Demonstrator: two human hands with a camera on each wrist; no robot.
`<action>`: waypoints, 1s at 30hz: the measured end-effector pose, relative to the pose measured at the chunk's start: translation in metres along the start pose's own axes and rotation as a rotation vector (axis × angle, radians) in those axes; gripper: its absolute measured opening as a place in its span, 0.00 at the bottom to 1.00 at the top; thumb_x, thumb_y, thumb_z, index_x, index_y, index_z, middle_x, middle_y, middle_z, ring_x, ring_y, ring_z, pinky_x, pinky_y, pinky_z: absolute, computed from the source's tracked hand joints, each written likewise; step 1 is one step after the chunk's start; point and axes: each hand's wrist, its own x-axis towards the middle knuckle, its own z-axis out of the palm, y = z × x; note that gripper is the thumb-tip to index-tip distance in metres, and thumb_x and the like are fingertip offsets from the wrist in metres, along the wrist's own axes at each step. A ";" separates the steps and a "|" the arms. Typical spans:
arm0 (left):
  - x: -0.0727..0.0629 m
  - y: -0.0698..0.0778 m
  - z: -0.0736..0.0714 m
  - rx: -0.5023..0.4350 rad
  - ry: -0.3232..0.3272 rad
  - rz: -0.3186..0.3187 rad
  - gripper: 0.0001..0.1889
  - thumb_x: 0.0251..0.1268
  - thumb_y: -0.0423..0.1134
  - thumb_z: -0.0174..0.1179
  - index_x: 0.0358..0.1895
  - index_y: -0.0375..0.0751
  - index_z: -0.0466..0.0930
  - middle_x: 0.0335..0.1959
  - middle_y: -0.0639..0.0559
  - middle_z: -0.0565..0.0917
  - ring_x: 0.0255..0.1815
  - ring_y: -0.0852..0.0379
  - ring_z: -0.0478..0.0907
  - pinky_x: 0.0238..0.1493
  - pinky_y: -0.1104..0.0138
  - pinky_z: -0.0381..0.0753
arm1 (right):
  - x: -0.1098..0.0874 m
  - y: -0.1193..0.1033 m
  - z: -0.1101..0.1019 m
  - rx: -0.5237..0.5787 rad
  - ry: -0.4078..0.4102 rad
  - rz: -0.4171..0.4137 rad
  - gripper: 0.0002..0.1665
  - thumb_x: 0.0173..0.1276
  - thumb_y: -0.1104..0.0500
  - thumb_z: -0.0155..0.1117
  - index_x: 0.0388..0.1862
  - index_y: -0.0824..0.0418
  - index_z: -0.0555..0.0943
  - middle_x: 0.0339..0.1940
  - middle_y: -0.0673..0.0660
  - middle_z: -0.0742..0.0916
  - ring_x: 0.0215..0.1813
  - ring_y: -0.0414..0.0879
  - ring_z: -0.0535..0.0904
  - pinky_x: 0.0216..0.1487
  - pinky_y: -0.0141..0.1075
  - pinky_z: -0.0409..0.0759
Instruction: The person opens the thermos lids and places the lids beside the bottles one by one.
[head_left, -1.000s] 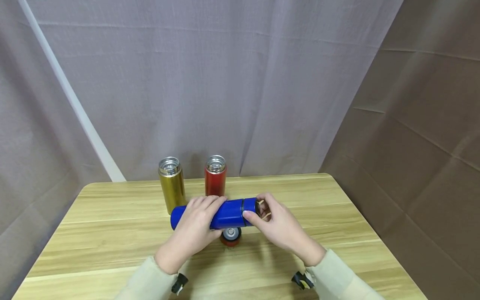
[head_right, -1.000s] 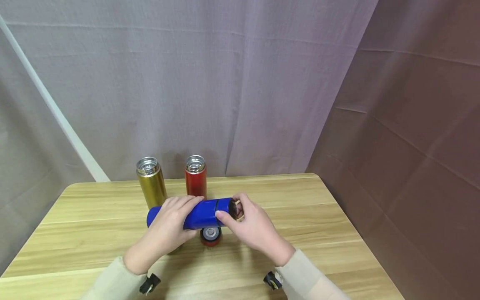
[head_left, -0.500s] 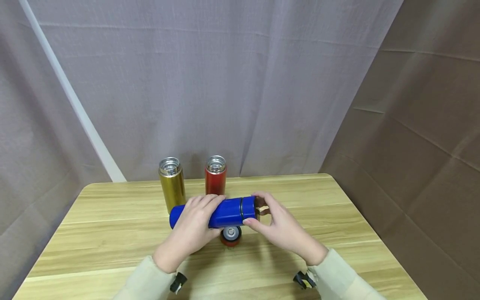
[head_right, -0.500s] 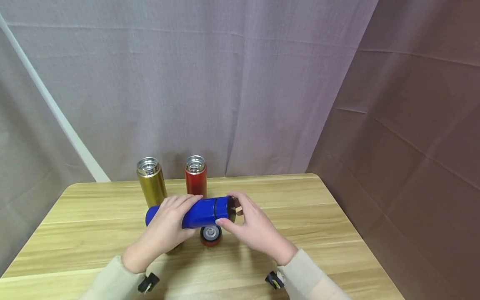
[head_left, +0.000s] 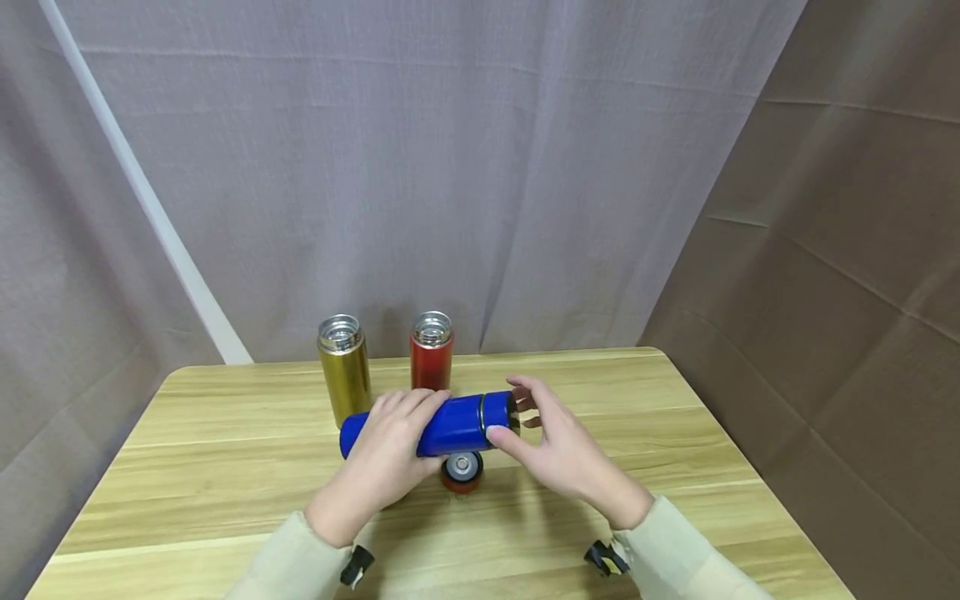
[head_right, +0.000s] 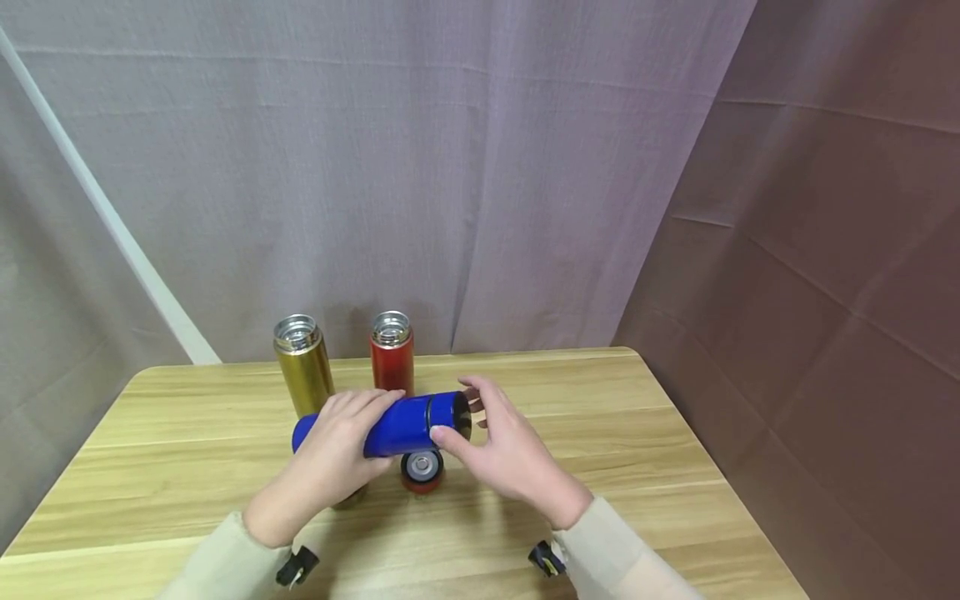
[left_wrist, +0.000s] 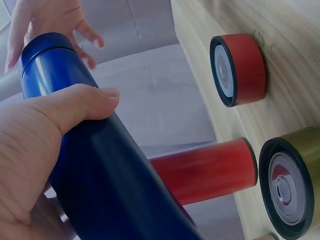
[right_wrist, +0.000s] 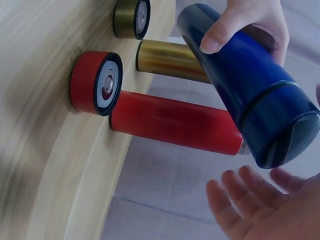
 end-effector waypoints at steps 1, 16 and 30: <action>0.000 0.000 0.000 0.007 -0.001 0.006 0.41 0.41 0.46 0.77 0.64 0.44 0.72 0.54 0.49 0.79 0.56 0.48 0.74 0.61 0.52 0.67 | 0.000 -0.001 0.000 -0.003 0.002 0.026 0.39 0.63 0.34 0.63 0.67 0.50 0.66 0.50 0.50 0.80 0.50 0.43 0.77 0.50 0.44 0.79; 0.000 0.000 0.000 0.060 -0.001 0.026 0.41 0.41 0.45 0.77 0.65 0.45 0.71 0.55 0.51 0.78 0.55 0.49 0.74 0.60 0.54 0.66 | 0.001 0.001 0.003 -0.021 -0.017 0.153 0.30 0.61 0.32 0.61 0.51 0.51 0.75 0.29 0.47 0.80 0.34 0.42 0.78 0.33 0.38 0.77; -0.001 -0.003 -0.004 -0.007 -0.026 -0.018 0.41 0.40 0.45 0.78 0.64 0.43 0.73 0.52 0.51 0.81 0.55 0.50 0.75 0.61 0.54 0.66 | -0.002 0.007 0.000 -0.032 -0.061 -0.114 0.38 0.59 0.46 0.72 0.65 0.49 0.66 0.55 0.47 0.77 0.55 0.43 0.75 0.54 0.41 0.78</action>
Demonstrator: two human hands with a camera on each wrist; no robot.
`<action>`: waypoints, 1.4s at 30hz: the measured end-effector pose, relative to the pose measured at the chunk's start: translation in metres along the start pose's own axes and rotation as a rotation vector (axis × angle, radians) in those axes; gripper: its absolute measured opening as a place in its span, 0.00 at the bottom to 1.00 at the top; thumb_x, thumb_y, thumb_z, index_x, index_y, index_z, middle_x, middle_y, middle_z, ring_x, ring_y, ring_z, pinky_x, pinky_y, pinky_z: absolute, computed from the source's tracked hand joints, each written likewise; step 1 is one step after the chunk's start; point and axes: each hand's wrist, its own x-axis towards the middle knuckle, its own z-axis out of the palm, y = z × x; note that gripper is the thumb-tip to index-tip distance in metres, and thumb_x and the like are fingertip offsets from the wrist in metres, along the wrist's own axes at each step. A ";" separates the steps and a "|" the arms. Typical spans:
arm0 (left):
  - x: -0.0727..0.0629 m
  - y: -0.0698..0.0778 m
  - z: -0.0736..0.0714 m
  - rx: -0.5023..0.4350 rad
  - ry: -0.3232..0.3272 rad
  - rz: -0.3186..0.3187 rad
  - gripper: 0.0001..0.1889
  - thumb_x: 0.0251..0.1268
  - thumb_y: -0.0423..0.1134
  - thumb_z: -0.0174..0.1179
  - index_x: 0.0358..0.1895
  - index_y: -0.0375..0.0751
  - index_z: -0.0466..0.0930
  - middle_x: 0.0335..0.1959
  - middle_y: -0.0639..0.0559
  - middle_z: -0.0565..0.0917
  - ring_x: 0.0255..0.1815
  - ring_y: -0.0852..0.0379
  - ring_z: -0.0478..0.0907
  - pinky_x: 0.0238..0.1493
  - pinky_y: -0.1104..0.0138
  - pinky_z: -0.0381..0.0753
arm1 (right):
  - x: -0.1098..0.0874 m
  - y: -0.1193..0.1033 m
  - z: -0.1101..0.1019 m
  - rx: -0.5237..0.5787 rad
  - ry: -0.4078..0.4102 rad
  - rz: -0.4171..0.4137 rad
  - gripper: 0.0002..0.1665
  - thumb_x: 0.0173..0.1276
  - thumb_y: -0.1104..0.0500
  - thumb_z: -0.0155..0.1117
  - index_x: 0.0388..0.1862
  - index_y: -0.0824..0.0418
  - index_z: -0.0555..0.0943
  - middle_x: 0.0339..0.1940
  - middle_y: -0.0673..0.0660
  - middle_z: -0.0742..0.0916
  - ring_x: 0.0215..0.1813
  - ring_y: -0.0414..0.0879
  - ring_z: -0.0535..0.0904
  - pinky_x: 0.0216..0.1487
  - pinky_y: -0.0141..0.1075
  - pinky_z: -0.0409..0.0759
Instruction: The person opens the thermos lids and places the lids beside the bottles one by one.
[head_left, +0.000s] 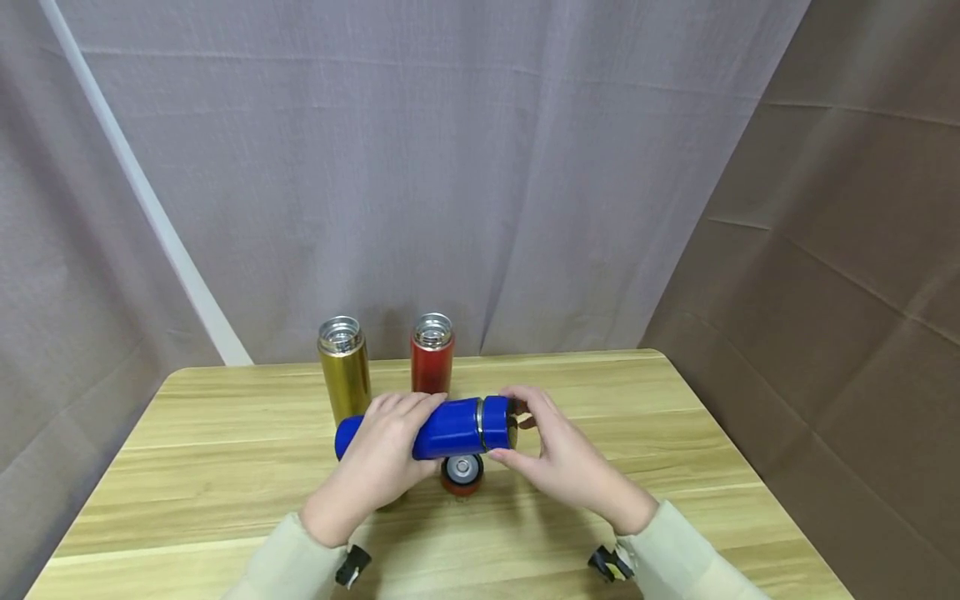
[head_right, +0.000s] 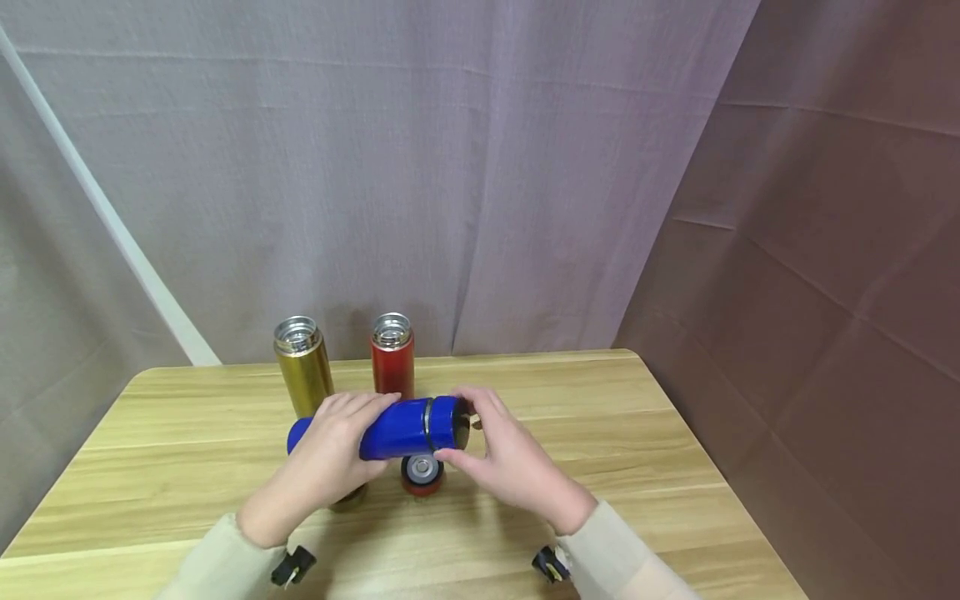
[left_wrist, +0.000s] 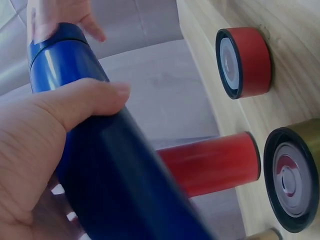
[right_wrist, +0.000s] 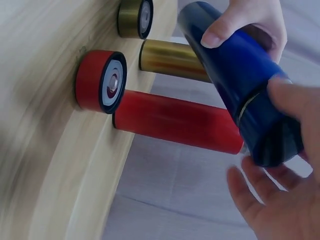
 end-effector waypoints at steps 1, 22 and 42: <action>-0.001 -0.001 0.000 -0.007 -0.005 -0.006 0.41 0.40 0.45 0.78 0.64 0.42 0.73 0.52 0.50 0.81 0.55 0.50 0.75 0.61 0.54 0.66 | 0.000 0.000 0.000 -0.024 0.005 -0.029 0.40 0.59 0.49 0.73 0.66 0.50 0.65 0.58 0.47 0.75 0.58 0.43 0.74 0.55 0.41 0.77; -0.003 0.001 0.003 0.023 -0.007 -0.001 0.42 0.41 0.45 0.78 0.65 0.45 0.72 0.55 0.49 0.79 0.56 0.48 0.74 0.62 0.52 0.64 | -0.001 0.002 -0.002 0.172 -0.006 -0.002 0.33 0.63 0.48 0.69 0.65 0.48 0.69 0.57 0.49 0.77 0.51 0.46 0.77 0.51 0.44 0.80; -0.004 0.007 0.003 0.132 -0.001 0.088 0.42 0.41 0.37 0.78 0.66 0.48 0.70 0.58 0.50 0.76 0.60 0.47 0.70 0.62 0.51 0.62 | 0.001 0.005 -0.004 0.088 -0.224 0.221 0.32 0.63 0.35 0.63 0.56 0.54 0.76 0.40 0.48 0.82 0.42 0.43 0.78 0.40 0.38 0.80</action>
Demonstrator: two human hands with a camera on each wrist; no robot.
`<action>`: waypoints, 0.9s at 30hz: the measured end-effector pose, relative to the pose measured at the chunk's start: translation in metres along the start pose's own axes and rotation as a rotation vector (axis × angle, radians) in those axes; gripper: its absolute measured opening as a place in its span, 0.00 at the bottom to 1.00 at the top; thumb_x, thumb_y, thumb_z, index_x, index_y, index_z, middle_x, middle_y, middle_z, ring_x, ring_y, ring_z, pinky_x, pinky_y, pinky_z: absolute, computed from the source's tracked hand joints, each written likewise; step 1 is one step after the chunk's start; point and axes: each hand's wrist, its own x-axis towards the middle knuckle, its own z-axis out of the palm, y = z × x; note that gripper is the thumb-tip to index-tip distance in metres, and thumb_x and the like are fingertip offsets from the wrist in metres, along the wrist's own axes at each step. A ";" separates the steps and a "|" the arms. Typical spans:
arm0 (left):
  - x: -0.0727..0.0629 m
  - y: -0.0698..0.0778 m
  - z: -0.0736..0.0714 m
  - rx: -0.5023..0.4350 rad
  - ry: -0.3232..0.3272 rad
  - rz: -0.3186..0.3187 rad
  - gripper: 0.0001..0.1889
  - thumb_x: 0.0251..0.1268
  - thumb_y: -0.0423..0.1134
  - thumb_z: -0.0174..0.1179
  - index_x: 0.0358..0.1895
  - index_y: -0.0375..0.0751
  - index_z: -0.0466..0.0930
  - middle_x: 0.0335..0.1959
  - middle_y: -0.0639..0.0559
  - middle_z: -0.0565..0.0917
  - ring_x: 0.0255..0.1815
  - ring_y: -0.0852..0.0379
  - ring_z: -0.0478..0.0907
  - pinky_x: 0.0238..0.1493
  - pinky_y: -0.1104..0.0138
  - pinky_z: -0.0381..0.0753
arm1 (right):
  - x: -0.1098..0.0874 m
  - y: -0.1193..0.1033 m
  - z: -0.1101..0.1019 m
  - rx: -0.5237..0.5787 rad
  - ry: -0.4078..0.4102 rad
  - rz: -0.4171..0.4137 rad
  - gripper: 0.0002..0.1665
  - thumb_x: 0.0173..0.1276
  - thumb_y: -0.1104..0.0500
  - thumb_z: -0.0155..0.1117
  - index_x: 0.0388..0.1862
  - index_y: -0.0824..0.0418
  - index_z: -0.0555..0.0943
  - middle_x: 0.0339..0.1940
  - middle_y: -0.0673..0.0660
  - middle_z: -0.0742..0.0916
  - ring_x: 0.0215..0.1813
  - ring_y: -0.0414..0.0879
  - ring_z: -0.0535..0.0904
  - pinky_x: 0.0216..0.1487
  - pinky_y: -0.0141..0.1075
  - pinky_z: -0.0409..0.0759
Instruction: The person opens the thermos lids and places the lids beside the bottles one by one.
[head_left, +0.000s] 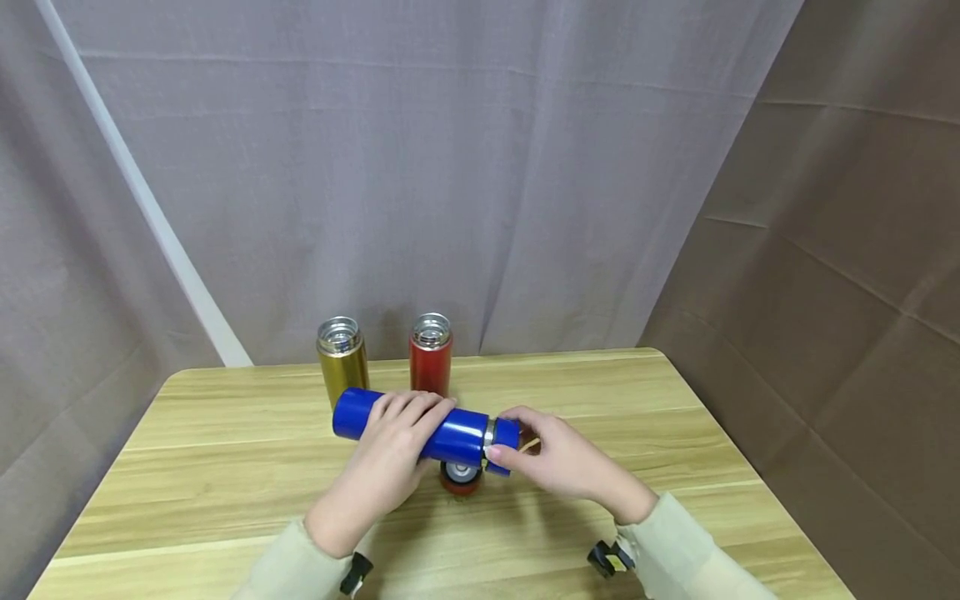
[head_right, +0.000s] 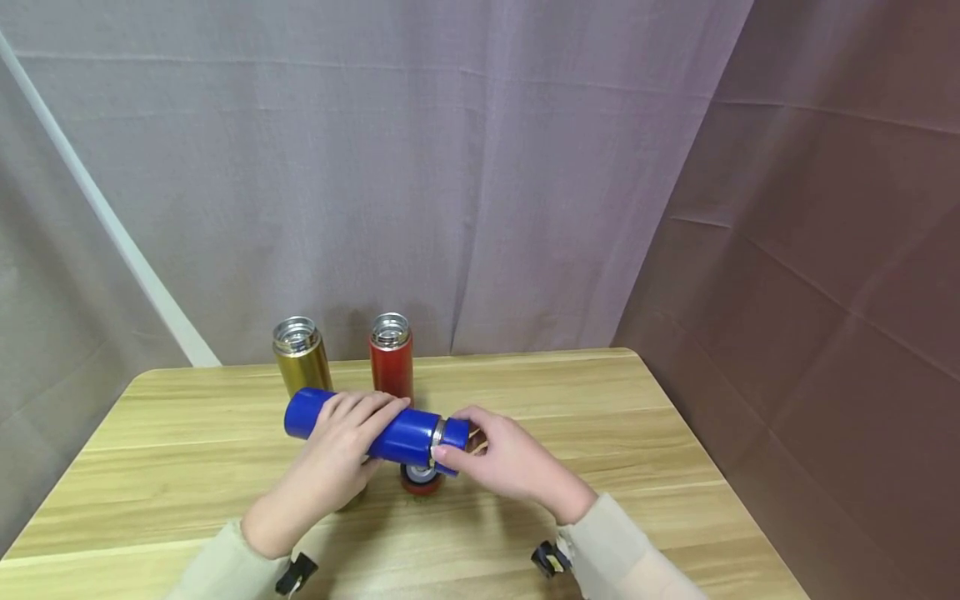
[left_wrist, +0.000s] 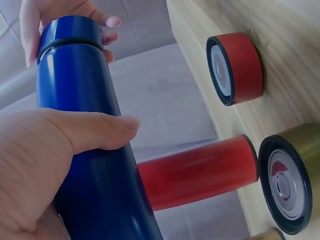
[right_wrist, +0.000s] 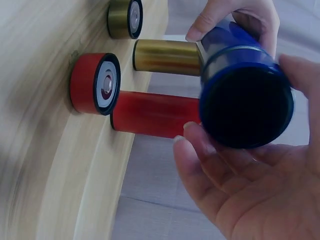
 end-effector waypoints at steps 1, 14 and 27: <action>0.000 0.000 0.000 0.005 -0.002 0.001 0.42 0.41 0.37 0.78 0.66 0.48 0.71 0.58 0.50 0.76 0.60 0.47 0.70 0.62 0.51 0.62 | 0.000 0.000 0.000 -0.016 0.000 -0.009 0.33 0.62 0.35 0.64 0.57 0.54 0.76 0.41 0.47 0.82 0.42 0.42 0.79 0.42 0.38 0.80; 0.000 0.001 0.003 0.029 0.007 -0.020 0.43 0.39 0.38 0.78 0.66 0.45 0.71 0.58 0.49 0.76 0.59 0.46 0.71 0.62 0.50 0.63 | -0.007 -0.005 0.005 -0.201 0.097 -0.109 0.43 0.55 0.44 0.74 0.67 0.54 0.70 0.52 0.42 0.75 0.49 0.38 0.76 0.50 0.41 0.79; 0.004 0.001 -0.005 -0.055 0.020 -0.109 0.44 0.39 0.37 0.78 0.67 0.42 0.69 0.57 0.45 0.77 0.56 0.43 0.73 0.59 0.50 0.65 | -0.008 0.000 0.002 -0.323 0.250 -0.178 0.42 0.50 0.52 0.79 0.64 0.55 0.72 0.57 0.49 0.76 0.54 0.43 0.75 0.56 0.41 0.76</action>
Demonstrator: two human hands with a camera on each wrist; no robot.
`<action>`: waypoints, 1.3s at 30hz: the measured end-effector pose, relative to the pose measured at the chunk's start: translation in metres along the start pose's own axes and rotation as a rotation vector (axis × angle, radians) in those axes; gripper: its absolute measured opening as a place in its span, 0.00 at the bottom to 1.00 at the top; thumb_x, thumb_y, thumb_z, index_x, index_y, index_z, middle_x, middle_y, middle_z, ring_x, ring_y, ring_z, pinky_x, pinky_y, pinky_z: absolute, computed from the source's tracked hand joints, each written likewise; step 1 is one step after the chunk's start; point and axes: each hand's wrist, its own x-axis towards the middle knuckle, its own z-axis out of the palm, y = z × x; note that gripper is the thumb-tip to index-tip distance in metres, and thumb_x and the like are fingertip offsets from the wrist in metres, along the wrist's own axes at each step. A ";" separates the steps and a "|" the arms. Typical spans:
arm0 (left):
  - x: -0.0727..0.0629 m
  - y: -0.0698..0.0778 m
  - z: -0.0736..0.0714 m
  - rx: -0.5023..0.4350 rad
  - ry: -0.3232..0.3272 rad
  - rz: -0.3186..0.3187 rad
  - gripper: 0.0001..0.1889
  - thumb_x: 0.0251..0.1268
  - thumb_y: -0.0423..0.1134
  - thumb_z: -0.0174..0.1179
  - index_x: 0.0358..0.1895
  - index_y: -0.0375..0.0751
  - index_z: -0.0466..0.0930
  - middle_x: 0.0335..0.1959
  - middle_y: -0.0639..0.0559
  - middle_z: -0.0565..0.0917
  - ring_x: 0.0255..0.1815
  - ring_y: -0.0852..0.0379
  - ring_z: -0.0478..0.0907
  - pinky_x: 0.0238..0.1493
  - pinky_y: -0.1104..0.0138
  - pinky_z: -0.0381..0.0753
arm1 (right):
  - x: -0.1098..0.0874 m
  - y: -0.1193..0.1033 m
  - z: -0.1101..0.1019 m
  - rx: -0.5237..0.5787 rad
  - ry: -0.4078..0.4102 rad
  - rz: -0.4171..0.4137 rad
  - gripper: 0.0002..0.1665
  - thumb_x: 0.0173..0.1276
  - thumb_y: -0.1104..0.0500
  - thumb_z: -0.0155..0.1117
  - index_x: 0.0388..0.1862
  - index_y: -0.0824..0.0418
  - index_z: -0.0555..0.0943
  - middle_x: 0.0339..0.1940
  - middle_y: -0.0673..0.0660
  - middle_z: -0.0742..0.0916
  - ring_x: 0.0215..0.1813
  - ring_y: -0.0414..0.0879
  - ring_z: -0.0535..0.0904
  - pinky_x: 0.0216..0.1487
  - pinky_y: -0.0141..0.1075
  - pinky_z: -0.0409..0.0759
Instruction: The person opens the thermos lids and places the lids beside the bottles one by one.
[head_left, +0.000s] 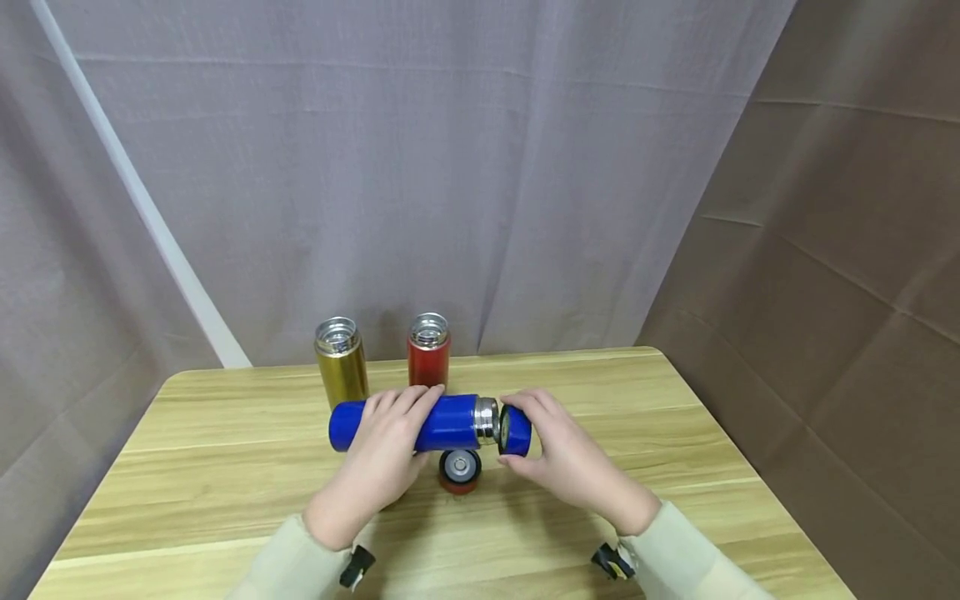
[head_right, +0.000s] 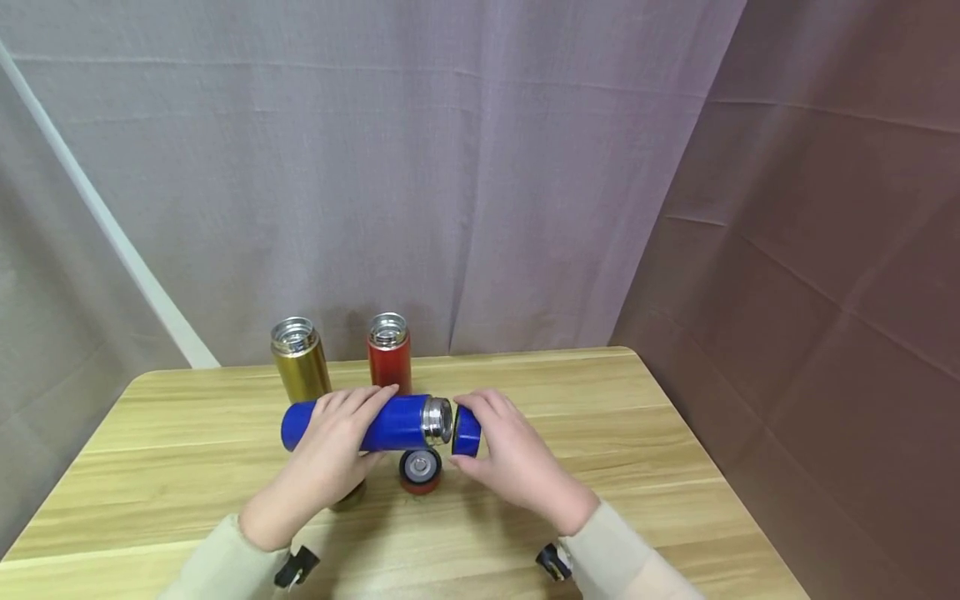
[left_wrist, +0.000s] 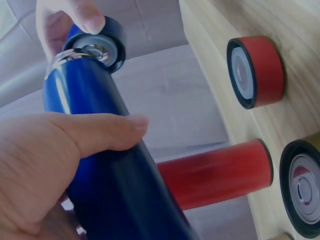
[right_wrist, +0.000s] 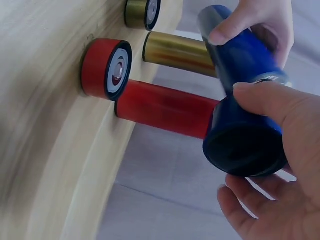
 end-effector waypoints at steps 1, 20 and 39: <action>0.000 0.000 0.000 -0.018 -0.001 -0.008 0.44 0.39 0.37 0.78 0.67 0.42 0.69 0.57 0.45 0.77 0.56 0.44 0.73 0.60 0.50 0.65 | 0.000 0.002 0.000 0.027 -0.004 0.024 0.41 0.50 0.52 0.79 0.63 0.55 0.72 0.57 0.49 0.76 0.53 0.43 0.75 0.55 0.41 0.77; 0.011 0.009 0.004 -0.341 0.098 -0.243 0.43 0.39 0.44 0.80 0.64 0.46 0.71 0.59 0.49 0.76 0.61 0.47 0.70 0.64 0.51 0.63 | -0.010 0.034 0.016 0.130 -0.028 0.173 0.40 0.53 0.46 0.77 0.60 0.60 0.71 0.52 0.51 0.77 0.49 0.42 0.75 0.52 0.41 0.77; 0.046 0.021 0.040 -0.627 0.122 -0.360 0.41 0.42 0.50 0.78 0.64 0.46 0.72 0.55 0.54 0.73 0.56 0.54 0.69 0.58 0.53 0.72 | -0.018 0.064 0.050 0.174 -0.077 0.260 0.36 0.52 0.48 0.78 0.52 0.60 0.68 0.45 0.54 0.78 0.43 0.42 0.78 0.45 0.38 0.80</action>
